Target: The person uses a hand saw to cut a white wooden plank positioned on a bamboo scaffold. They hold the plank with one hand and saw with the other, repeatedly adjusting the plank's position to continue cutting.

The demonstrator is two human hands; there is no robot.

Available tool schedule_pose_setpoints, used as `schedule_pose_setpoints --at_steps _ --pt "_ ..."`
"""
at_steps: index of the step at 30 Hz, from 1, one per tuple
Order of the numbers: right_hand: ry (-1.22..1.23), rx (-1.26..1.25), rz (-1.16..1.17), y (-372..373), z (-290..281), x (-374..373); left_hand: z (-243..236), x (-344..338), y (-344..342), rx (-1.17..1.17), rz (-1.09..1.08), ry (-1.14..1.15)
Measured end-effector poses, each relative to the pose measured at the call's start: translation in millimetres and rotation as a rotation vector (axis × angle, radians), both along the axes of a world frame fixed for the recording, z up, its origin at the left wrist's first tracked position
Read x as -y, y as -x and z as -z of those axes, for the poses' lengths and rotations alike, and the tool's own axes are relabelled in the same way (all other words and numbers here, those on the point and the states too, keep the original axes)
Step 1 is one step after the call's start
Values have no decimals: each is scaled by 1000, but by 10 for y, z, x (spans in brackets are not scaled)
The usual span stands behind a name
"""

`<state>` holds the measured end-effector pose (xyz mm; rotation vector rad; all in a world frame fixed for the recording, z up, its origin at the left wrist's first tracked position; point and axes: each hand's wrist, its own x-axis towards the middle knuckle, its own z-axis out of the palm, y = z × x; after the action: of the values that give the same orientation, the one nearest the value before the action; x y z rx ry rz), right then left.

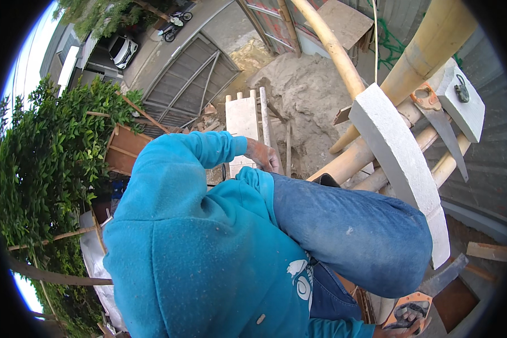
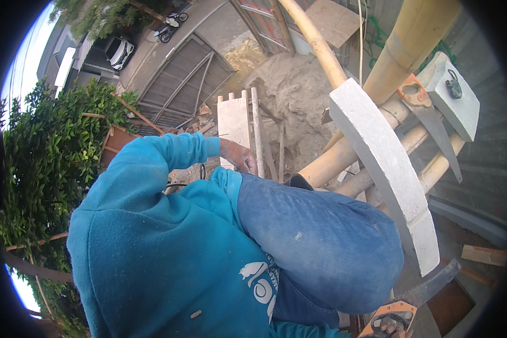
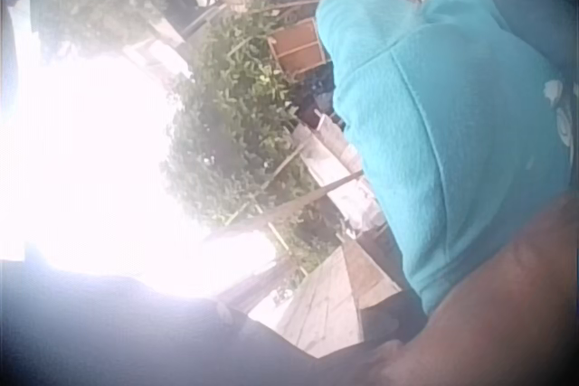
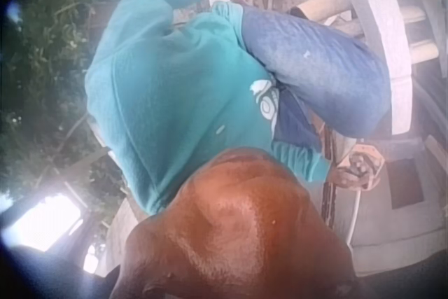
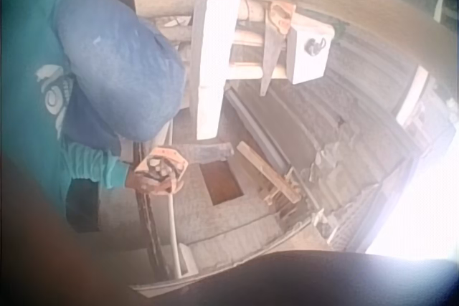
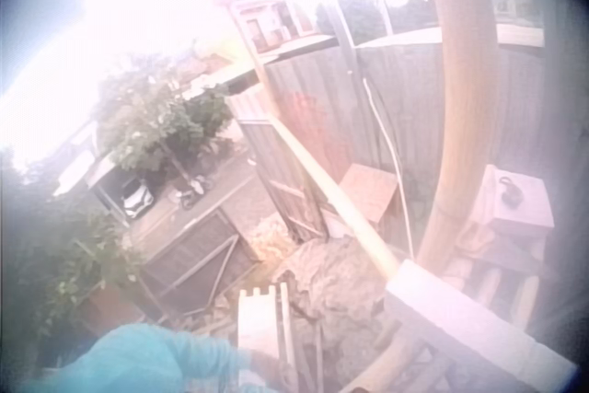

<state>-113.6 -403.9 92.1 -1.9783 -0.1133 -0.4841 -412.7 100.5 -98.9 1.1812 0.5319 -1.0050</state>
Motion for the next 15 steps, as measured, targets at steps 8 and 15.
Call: schedule_pose_setpoints --at_steps 8,15 --pt "4 -1 -18 -26 60 -7 104 -240 -268 48 449 -86" --pt "-4 0 -20 -39 88 -4 20 -197 -317 -103 135 113"
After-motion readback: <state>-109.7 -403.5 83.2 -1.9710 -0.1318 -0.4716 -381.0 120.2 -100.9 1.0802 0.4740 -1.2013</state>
